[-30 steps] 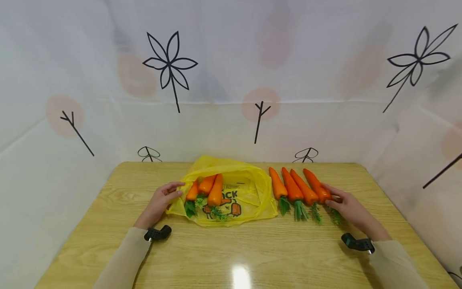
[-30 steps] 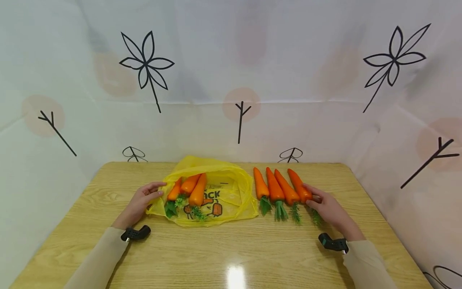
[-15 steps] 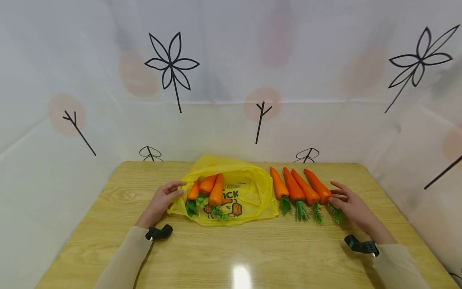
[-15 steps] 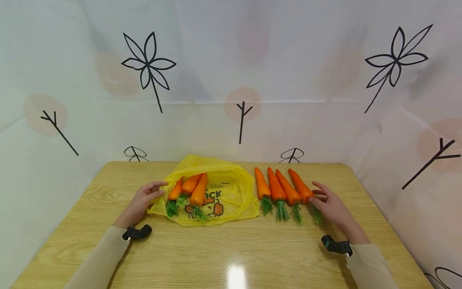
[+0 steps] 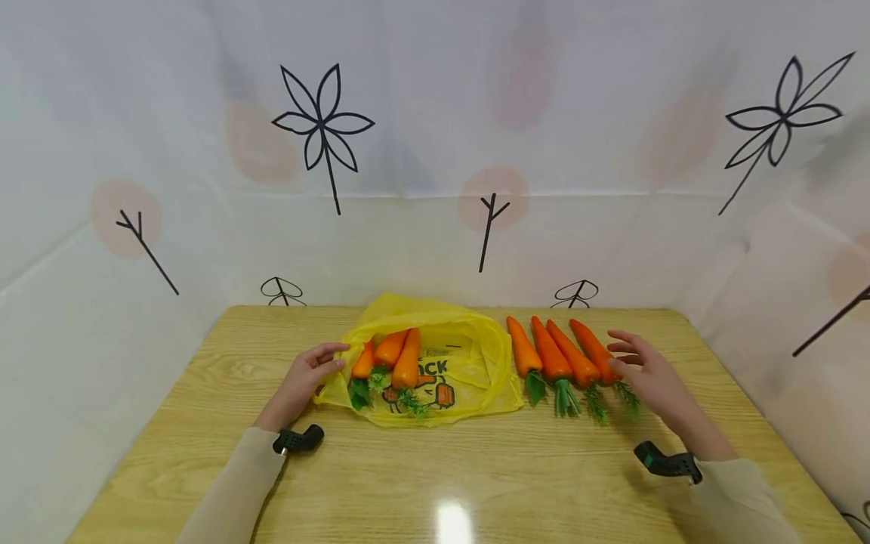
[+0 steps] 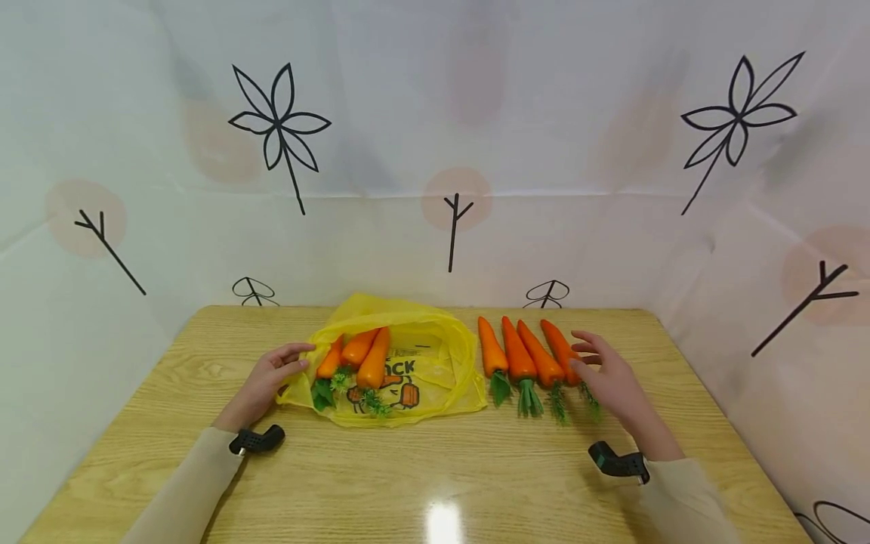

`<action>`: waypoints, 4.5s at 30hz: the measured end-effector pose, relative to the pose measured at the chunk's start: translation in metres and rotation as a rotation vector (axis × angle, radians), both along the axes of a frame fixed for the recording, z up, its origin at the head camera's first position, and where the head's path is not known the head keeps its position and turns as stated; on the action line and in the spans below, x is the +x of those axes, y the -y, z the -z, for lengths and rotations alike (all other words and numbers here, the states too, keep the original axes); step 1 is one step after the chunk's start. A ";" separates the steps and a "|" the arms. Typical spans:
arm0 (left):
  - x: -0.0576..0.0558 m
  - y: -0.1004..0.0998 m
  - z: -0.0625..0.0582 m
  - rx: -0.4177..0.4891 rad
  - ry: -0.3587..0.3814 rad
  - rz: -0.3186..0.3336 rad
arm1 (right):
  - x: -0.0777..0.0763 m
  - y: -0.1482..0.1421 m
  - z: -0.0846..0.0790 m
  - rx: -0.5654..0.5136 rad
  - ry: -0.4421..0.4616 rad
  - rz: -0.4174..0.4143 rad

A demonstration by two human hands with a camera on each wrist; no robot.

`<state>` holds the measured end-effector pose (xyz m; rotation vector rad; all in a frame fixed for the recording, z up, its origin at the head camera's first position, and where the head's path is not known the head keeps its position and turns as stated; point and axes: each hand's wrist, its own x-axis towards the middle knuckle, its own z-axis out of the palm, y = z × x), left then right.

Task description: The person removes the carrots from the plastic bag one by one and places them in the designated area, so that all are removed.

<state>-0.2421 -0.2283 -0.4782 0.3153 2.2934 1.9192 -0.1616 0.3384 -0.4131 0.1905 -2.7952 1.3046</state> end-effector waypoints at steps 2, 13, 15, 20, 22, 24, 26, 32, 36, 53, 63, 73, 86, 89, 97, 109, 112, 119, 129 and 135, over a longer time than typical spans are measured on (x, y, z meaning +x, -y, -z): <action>0.000 0.000 0.001 -0.001 -0.001 -0.002 | 0.000 0.009 -0.003 0.003 -0.013 -0.010; -0.002 0.002 0.004 0.006 -0.011 0.014 | 0.002 0.066 -0.001 0.044 -0.172 -0.075; -0.001 0.002 0.004 0.009 -0.014 0.016 | 0.002 0.077 0.001 0.027 -0.182 -0.095; -0.001 0.003 0.003 0.015 -0.018 0.028 | 0.001 0.102 0.003 -0.014 -0.184 -0.142; -0.001 0.003 0.003 0.014 -0.019 0.032 | 0.000 0.112 0.003 -0.033 -0.181 -0.163; -0.001 0.002 0.001 0.019 -0.009 0.026 | -0.003 0.122 0.004 -0.060 -0.169 -0.186; -0.001 0.002 0.001 0.017 -0.003 0.019 | -0.005 0.131 0.006 -0.070 -0.165 -0.204; 0.000 0.004 -0.001 0.010 0.003 0.027 | -0.017 0.156 0.011 -0.082 -0.125 -0.229; 0.002 0.004 0.000 0.026 0.010 0.030 | -0.024 0.171 0.016 -0.107 -0.104 -0.256; -0.001 0.003 0.000 0.026 -0.001 0.031 | -0.046 0.231 0.021 -0.205 0.101 -0.344; 0.001 0.002 0.000 0.006 -0.008 0.018 | -0.059 0.257 0.019 -0.109 0.232 -0.435; -0.001 0.004 0.002 -0.003 -0.010 0.009 | -0.072 0.259 0.017 -0.030 0.257 -0.466; 0.002 0.002 0.004 -0.014 0.003 0.004 | -0.074 0.264 0.018 0.030 0.297 -0.550; 0.001 0.001 0.004 -0.017 0.000 0.002 | -0.073 0.267 0.018 0.033 0.307 -0.518; 0.000 0.001 0.001 -0.009 -0.001 0.015 | -0.073 0.264 0.019 -0.035 0.299 -0.439; 0.001 0.002 0.000 -0.011 -0.014 0.004 | -0.073 0.253 0.024 -0.269 0.391 -0.354; 0.002 0.001 0.001 -0.006 -0.011 0.012 | -0.073 0.253 0.023 -0.248 0.386 -0.390; 0.000 0.000 -0.001 -0.007 -0.023 0.032 | -0.072 0.255 0.023 -0.177 0.350 -0.409; 0.003 0.000 -0.002 -0.004 -0.008 0.032 | -0.067 0.257 0.025 -0.225 0.341 -0.309; 0.005 -0.001 -0.003 0.011 -0.006 0.033 | -0.068 0.255 0.030 -0.320 0.368 -0.282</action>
